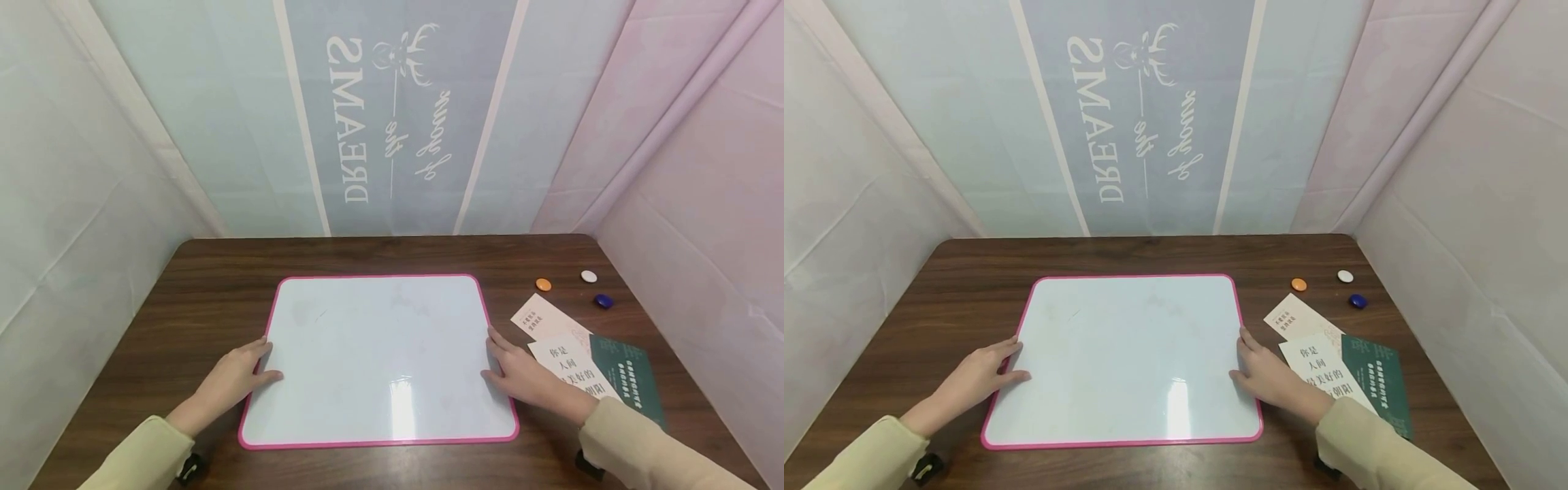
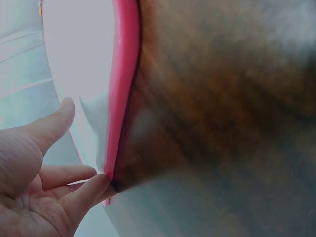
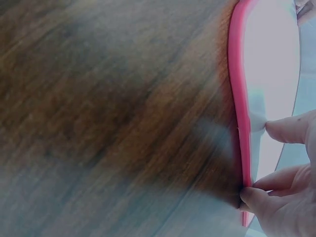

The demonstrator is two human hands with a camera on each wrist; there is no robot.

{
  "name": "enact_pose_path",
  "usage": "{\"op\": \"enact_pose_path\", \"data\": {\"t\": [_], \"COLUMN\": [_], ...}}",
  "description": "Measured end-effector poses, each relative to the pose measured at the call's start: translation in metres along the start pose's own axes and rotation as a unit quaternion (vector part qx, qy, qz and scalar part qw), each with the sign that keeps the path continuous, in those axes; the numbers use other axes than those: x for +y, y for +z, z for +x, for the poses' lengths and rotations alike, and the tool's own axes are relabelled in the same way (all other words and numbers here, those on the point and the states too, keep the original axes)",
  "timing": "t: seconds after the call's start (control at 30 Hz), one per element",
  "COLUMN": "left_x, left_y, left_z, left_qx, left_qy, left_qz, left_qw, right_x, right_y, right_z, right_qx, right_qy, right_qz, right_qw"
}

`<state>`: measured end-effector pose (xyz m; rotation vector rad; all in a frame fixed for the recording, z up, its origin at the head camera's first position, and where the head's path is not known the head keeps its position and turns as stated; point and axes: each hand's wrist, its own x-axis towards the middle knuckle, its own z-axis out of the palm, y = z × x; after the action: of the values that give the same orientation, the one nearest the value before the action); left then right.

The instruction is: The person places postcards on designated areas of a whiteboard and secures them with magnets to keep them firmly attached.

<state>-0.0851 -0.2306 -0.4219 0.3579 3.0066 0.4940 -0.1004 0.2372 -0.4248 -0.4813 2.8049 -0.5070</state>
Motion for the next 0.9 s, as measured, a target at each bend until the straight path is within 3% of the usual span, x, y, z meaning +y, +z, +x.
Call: {"op": "enact_pose_path", "data": {"t": [0.37, 0.6, 0.7, 0.9], "left_x": [-0.008, -0.017, -0.021, -0.025], "left_y": [-0.005, -0.002, 0.001, 0.003], "left_z": [0.014, 0.020, 0.020, 0.016], "left_qx": [-0.007, 0.017, -0.003, -0.074], "left_qy": [0.006, 0.034, 0.042, 0.036], "left_qz": [-0.004, -0.015, -0.028, -0.070], "left_qw": [0.9999, 0.9992, 0.9987, 0.9941], "right_x": [0.000, 0.002, 0.002, 0.002], "right_y": [-0.001, -0.003, -0.004, -0.008], "right_z": [0.000, -0.001, -0.001, -0.001], "right_qx": [-0.003, -0.004, -0.003, -0.011], "right_qy": [-0.003, -0.006, -0.011, -0.013], "right_qz": [-0.007, -0.010, -0.017, -0.022], "right_qw": [1.0000, 0.9999, 0.9998, 0.9996]}}
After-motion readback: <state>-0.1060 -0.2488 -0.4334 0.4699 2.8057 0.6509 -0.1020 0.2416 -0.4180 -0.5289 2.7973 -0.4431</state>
